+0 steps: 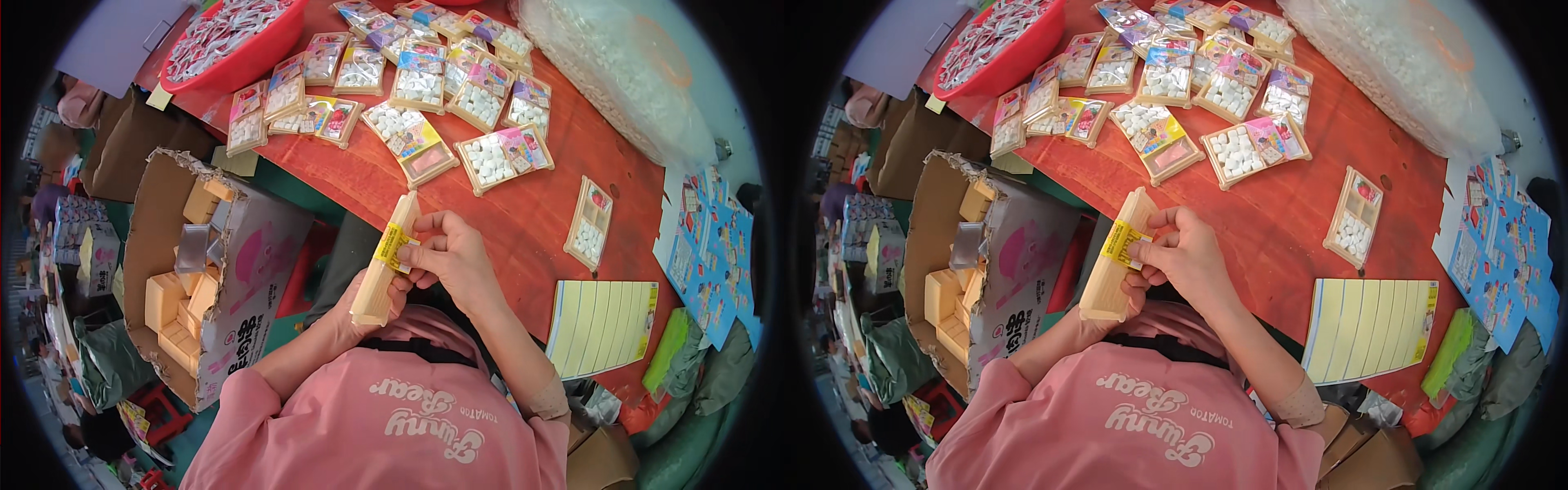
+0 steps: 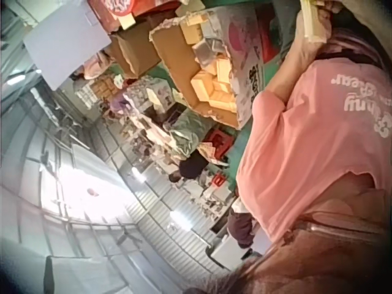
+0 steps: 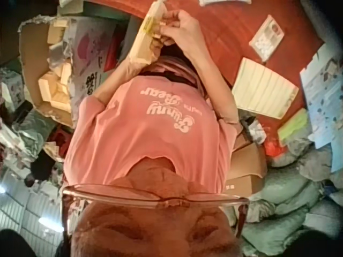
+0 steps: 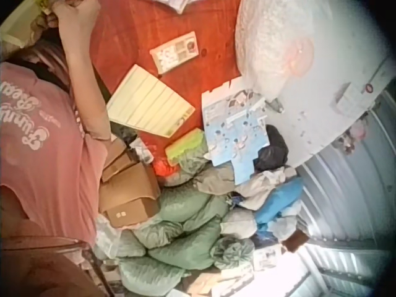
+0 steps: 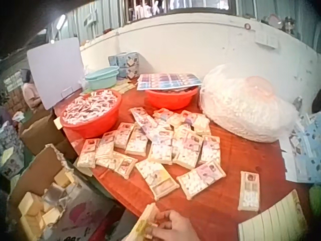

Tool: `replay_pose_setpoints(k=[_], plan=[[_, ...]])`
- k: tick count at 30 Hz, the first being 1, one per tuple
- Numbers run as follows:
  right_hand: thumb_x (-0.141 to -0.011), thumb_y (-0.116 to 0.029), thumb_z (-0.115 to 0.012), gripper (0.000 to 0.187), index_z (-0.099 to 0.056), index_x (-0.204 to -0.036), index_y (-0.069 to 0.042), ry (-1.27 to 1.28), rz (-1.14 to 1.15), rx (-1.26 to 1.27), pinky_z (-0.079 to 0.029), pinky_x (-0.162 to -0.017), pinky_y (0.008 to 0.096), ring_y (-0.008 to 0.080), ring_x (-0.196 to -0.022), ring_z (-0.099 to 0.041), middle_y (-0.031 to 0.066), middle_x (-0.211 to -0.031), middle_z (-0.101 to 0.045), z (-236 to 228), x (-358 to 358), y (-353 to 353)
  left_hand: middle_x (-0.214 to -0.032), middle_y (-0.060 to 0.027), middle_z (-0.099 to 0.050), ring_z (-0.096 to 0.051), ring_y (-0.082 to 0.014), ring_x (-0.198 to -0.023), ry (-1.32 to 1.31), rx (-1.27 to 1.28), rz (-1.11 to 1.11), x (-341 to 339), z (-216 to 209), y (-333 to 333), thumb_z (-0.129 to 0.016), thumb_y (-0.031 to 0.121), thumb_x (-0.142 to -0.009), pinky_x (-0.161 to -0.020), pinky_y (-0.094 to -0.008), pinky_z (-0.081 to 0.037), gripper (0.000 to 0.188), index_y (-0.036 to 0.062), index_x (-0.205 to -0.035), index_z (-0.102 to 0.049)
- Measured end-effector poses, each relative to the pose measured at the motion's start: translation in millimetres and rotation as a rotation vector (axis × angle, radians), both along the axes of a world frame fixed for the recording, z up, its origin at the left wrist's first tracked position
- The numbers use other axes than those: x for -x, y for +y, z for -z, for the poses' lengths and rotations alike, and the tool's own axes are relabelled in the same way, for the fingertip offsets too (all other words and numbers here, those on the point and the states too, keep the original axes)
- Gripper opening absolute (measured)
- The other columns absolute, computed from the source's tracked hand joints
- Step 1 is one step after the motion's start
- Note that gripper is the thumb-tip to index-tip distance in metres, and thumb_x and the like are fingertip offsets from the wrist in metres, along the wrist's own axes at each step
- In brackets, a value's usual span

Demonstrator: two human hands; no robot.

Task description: The person labels small packets by hand, wrapping stickers around them at a workstation.

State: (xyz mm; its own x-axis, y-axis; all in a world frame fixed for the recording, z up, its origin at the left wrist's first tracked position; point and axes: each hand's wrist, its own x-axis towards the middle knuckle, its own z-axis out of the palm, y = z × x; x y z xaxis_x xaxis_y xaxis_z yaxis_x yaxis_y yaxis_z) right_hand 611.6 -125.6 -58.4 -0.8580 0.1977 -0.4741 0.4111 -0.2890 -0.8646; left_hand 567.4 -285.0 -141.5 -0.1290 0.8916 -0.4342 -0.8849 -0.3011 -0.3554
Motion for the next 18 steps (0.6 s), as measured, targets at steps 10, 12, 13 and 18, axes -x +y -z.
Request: replay_pose_setpoints(k=[10, 12, 13, 18], plan=[[-0.075, -0.012, -0.072, 0.037, -0.043, -0.094, 0.000, -0.001, -0.068, -0.063, -0.042, -0.040, 0.0201, 0.0098, -0.049, -0.056, 0.0096, -0.066, -0.061, 2.4, 8.3, 9.5, -0.089, -0.0149, -0.051, -0.057, -0.0198, -0.063, 0.043, -0.104, 0.049, 8.7, -14.6, 8.9, -0.044, 0.030, -0.094, -0.047, -0.0246, -0.055, 0.034, -0.0010, -0.106, -0.048], [-0.074, -0.012, -0.073, 0.037, -0.042, -0.091, -0.002, -0.006, -0.103, -0.083, -0.041, -0.038, 0.0203, 0.0097, -0.047, -0.055, 0.0092, -0.064, -0.060, -0.8, 11.2, 11.2, -0.089, -0.0150, -0.051, -0.057, -0.0201, -0.062, 0.085, -0.099, 0.053, 9.4, -15.8, 5.9, -0.044, 0.031, -0.094, -0.047, -0.0255, -0.054, 0.035, -0.0014, -0.106, -0.048], [-0.073, -0.013, -0.074, 0.038, -0.041, -0.089, -0.003, -0.053, -0.116, -0.128, -0.040, -0.036, 0.0208, 0.0098, -0.045, -0.055, 0.0089, -0.062, -0.060, -1.6, 11.0, 9.9, -0.090, -0.0152, -0.051, -0.056, -0.0204, -0.062, 0.125, -0.093, 0.059, 10.1, -15.7, 4.0, -0.043, 0.033, -0.094, -0.047, -0.0265, -0.054, 0.037, -0.0019, -0.106, -0.048], [-0.075, -0.013, -0.073, 0.036, -0.040, -0.086, -0.005, 0.012, -0.121, -0.079, -0.039, -0.036, 0.0208, 0.0113, -0.046, -0.056, 0.0080, -0.061, -0.059, 12.6, 6.9, 10.9, -0.077, -0.0116, -0.052, -0.054, -0.0190, -0.061, 0.239, -0.116, 0.125, 8.6, -1.5, 0.6, -0.045, 0.036, -0.092, -0.043, -0.0270, -0.047, 0.043, -0.0062, -0.103, -0.048]])
